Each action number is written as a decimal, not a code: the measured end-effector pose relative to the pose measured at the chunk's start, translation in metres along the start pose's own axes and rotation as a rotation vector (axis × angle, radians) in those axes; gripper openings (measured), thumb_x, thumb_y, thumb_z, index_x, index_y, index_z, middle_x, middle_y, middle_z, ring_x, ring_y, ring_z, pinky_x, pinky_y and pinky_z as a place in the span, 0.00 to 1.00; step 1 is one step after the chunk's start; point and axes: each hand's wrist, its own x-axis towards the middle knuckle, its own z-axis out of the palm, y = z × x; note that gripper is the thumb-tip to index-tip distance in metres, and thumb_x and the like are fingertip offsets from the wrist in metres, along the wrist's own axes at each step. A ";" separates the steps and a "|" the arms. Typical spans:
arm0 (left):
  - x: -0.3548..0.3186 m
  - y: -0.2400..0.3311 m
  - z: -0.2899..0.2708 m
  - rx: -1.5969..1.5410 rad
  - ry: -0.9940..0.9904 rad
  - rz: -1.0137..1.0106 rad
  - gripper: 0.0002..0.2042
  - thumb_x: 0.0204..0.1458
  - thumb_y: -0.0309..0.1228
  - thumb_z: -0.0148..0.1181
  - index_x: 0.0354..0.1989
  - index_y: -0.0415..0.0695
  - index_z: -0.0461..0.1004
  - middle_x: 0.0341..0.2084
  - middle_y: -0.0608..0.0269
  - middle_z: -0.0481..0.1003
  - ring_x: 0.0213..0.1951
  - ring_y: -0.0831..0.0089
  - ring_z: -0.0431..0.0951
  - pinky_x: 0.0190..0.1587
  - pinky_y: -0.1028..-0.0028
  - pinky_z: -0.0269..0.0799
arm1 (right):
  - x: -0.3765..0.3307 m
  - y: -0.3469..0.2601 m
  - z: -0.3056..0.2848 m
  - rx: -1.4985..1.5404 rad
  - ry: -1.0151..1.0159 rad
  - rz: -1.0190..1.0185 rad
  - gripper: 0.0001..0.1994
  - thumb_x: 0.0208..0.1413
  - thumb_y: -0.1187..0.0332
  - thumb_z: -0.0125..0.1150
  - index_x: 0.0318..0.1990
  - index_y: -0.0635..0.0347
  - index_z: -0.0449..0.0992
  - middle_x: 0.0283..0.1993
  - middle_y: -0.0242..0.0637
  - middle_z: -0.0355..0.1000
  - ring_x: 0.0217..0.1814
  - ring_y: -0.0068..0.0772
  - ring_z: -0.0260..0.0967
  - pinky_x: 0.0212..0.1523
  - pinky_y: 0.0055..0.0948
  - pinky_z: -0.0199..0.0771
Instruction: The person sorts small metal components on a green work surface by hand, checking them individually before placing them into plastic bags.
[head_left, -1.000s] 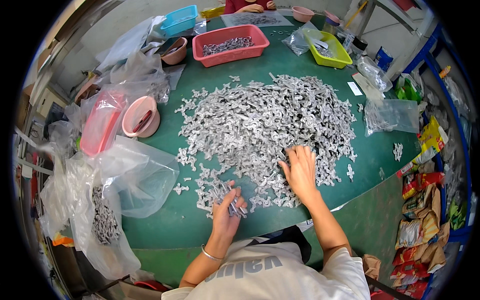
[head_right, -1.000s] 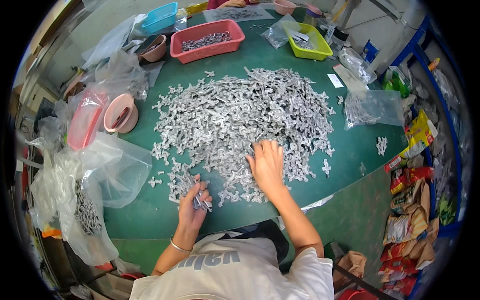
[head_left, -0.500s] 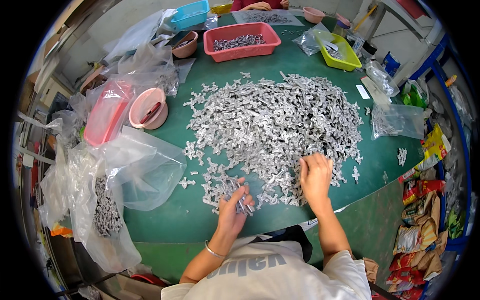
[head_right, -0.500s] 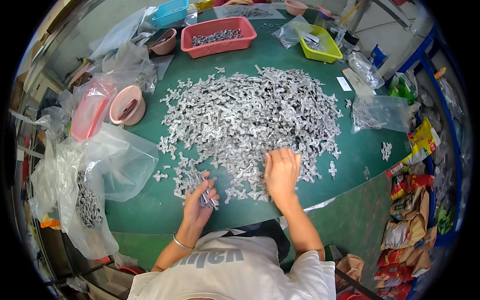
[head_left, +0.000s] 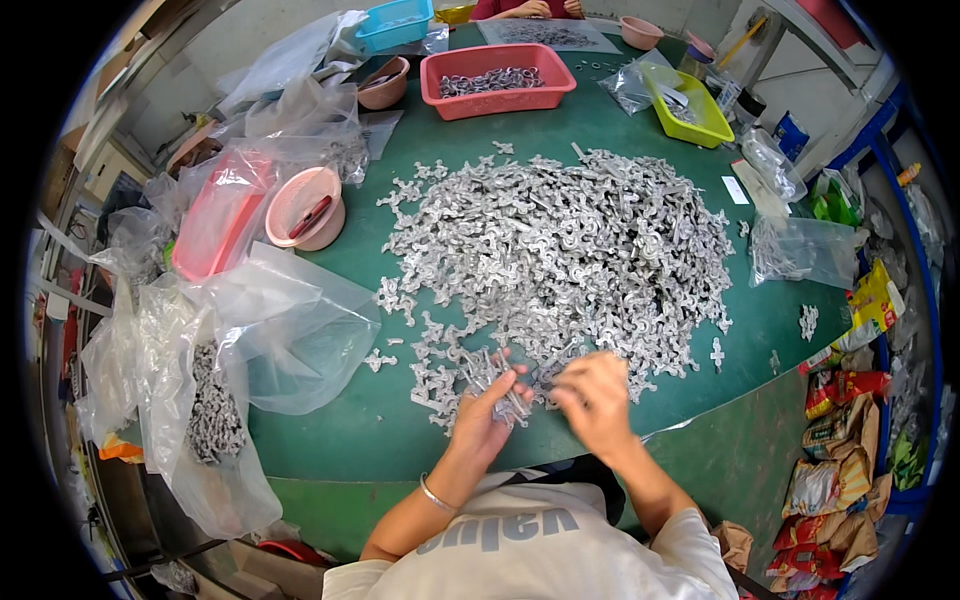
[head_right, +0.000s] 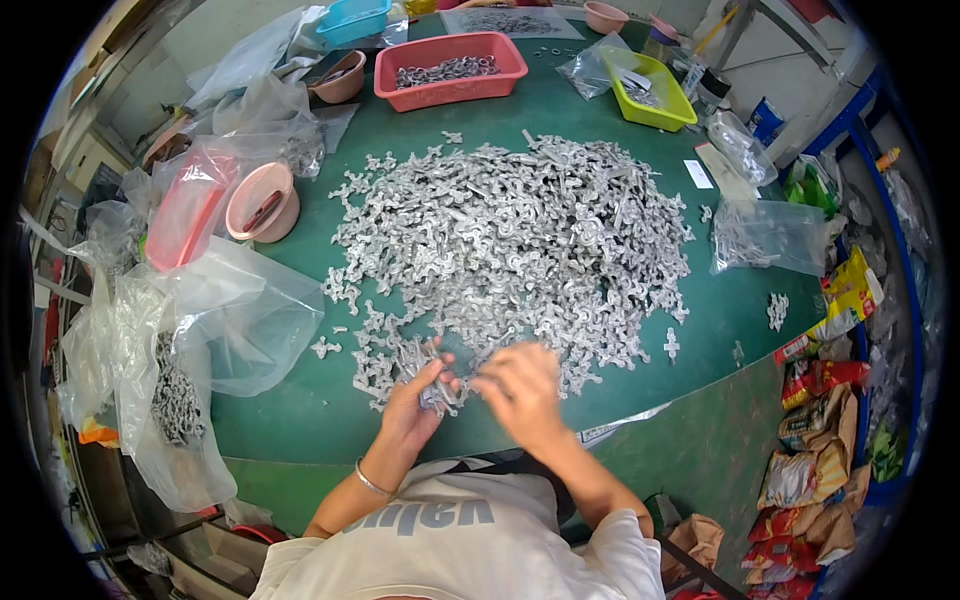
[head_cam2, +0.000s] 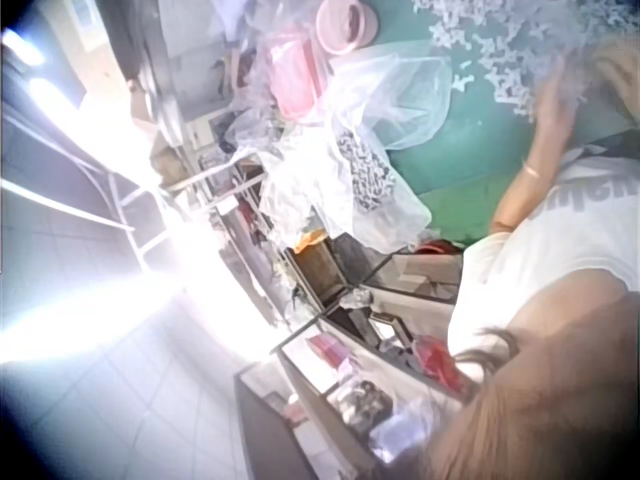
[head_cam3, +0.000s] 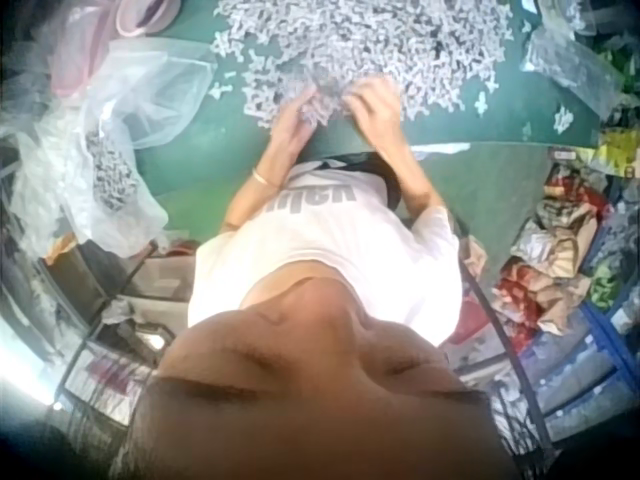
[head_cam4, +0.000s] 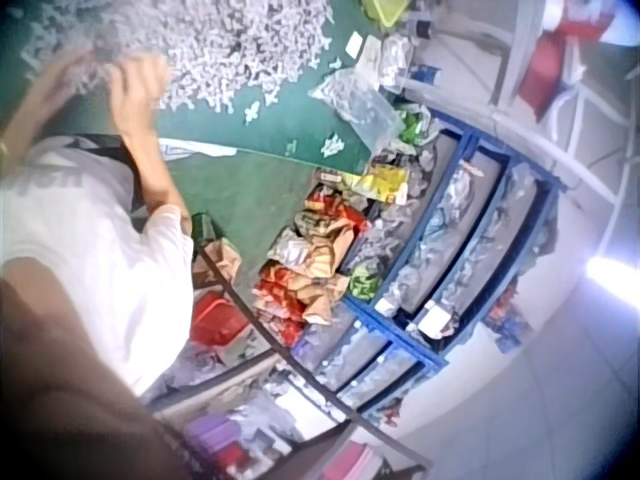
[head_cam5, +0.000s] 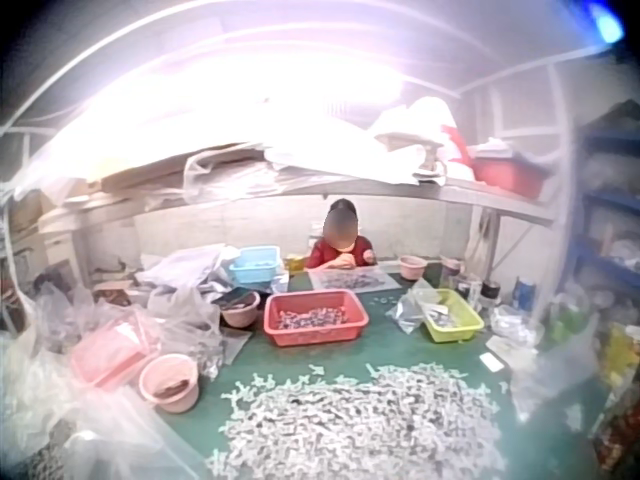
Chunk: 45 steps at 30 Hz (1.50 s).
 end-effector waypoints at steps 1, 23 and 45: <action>0.003 0.001 -0.007 -0.023 -0.031 0.000 0.19 0.51 0.22 0.55 0.53 0.43 0.63 0.41 0.56 0.71 0.37 0.69 0.73 0.46 0.65 0.73 | 0.002 0.011 -0.004 -0.073 0.055 0.098 0.05 0.42 0.68 0.64 0.24 0.57 0.75 0.30 0.33 0.68 0.38 0.36 0.62 0.39 0.35 0.55; -0.001 0.020 -0.012 0.262 -0.343 -0.380 0.22 0.51 0.25 0.56 0.56 0.38 0.61 0.43 0.51 0.72 0.34 0.66 0.75 0.34 0.71 0.76 | 0.006 0.022 0.000 0.173 -0.060 0.393 0.05 0.47 0.72 0.60 0.28 0.65 0.76 0.26 0.41 0.70 0.33 0.38 0.64 0.36 0.33 0.63; -0.011 0.028 -0.031 -0.029 -0.164 0.056 0.23 0.47 0.19 0.56 0.53 0.43 0.63 0.43 0.55 0.70 0.38 0.64 0.72 0.38 0.66 0.75 | 0.027 0.023 0.025 -0.278 -0.078 0.105 0.26 0.46 0.68 0.62 0.53 0.69 0.62 0.57 0.51 0.57 0.60 0.54 0.53 0.57 0.45 0.54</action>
